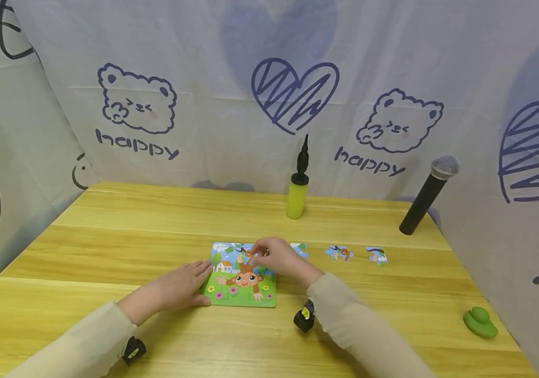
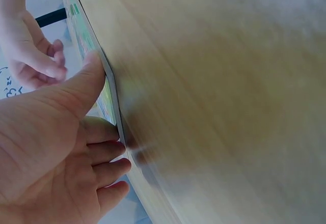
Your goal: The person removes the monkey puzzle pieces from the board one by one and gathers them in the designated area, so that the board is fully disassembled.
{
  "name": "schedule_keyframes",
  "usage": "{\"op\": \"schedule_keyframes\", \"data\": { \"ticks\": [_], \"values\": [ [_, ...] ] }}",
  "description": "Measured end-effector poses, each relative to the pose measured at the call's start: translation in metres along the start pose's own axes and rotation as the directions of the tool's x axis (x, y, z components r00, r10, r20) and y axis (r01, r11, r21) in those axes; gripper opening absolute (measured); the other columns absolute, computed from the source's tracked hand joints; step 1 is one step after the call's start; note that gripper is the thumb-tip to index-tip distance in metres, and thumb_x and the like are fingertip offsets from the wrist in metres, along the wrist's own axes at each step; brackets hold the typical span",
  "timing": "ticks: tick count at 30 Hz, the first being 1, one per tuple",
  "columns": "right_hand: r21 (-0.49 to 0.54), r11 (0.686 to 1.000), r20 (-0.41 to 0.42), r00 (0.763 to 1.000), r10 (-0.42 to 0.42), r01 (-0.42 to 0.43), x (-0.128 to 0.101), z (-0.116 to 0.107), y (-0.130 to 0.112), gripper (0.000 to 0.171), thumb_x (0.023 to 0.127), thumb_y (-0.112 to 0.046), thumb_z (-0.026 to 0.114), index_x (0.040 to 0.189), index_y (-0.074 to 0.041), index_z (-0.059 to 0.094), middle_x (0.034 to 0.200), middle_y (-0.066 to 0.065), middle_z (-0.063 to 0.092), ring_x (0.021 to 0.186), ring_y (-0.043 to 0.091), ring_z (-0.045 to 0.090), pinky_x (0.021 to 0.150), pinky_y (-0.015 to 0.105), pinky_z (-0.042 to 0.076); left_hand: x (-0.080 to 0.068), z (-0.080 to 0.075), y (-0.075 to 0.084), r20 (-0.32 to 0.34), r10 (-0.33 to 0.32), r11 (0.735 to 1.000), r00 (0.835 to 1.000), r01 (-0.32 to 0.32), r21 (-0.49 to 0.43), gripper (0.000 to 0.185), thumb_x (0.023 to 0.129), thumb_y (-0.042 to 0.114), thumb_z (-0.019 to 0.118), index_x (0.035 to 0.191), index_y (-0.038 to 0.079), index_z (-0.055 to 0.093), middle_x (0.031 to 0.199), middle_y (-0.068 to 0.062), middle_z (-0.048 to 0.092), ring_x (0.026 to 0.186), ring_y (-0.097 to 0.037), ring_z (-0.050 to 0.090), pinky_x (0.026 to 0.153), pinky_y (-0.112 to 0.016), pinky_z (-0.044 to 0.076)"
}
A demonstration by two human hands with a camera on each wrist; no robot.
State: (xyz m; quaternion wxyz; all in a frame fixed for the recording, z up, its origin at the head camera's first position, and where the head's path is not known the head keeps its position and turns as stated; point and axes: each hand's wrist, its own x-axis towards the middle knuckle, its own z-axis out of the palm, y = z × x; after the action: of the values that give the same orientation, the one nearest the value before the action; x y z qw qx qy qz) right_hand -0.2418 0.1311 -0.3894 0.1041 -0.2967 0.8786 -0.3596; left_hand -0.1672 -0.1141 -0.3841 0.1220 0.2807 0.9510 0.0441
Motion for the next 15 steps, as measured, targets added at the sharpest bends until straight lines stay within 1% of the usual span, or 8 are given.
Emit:
{"op": "schedule_keyframes", "data": {
  "ticks": [5,10,11,13,15],
  "values": [
    [-0.006,1.000,0.066,0.998,0.005,-0.005,0.012,0.018,-0.006,0.014,0.087,-0.011,0.063,0.101,-0.006,0.064,0.075,-0.002,0.056,0.060,0.012,0.051,0.050,0.024,0.044,0.001,0.001,0.000,0.004,-0.001,1.000,1.000,0.001,-0.001,0.074,0.088,0.040,0.057,0.136,-0.011,0.033,0.144,-0.023,0.027,0.132,-0.036,0.026,0.109,-0.044,0.021],
    [0.070,0.995,0.132,0.989,0.064,-0.074,0.019,0.028,-0.016,0.016,0.087,-0.007,0.062,0.103,-0.005,0.061,0.072,0.004,0.056,0.052,0.015,0.051,0.043,0.026,0.045,0.000,0.001,0.000,-0.002,0.003,1.000,1.000,-0.003,0.000,0.075,0.088,0.041,0.058,0.136,-0.011,0.034,0.144,-0.023,0.028,0.131,-0.036,0.027,0.108,-0.043,0.022],
    [0.073,0.994,0.143,0.987,0.074,-0.085,0.021,0.030,-0.018,0.017,0.087,-0.007,0.062,0.104,-0.004,0.060,0.072,0.004,0.056,0.051,0.015,0.052,0.043,0.026,0.046,0.000,0.001,0.000,-0.003,0.003,1.000,1.000,-0.003,0.000,0.075,0.088,0.041,0.058,0.136,-0.011,0.034,0.144,-0.023,0.028,0.131,-0.036,0.027,0.108,-0.043,0.022],
    [0.048,0.995,0.155,0.985,0.081,-0.089,0.024,0.033,-0.020,0.018,0.087,-0.008,0.063,0.104,-0.005,0.060,0.070,0.004,0.057,0.049,0.016,0.052,0.043,0.026,0.046,0.000,0.001,-0.001,-0.003,0.002,1.000,1.000,-0.002,-0.002,0.075,0.088,0.042,0.058,0.136,-0.011,0.034,0.144,-0.023,0.029,0.131,-0.036,0.027,0.108,-0.044,0.022],
    [-0.017,0.997,0.156,0.984,0.082,-0.080,0.027,0.036,-0.022,0.019,0.086,-0.012,0.065,0.104,-0.006,0.060,0.070,0.002,0.056,0.051,0.014,0.051,0.046,0.025,0.045,0.001,0.001,-0.001,-0.002,0.000,1.000,1.000,0.000,-0.001,0.075,0.088,0.042,0.058,0.136,-0.011,0.034,0.143,-0.023,0.029,0.131,-0.036,0.027,0.108,-0.044,0.022]
  ]
}}
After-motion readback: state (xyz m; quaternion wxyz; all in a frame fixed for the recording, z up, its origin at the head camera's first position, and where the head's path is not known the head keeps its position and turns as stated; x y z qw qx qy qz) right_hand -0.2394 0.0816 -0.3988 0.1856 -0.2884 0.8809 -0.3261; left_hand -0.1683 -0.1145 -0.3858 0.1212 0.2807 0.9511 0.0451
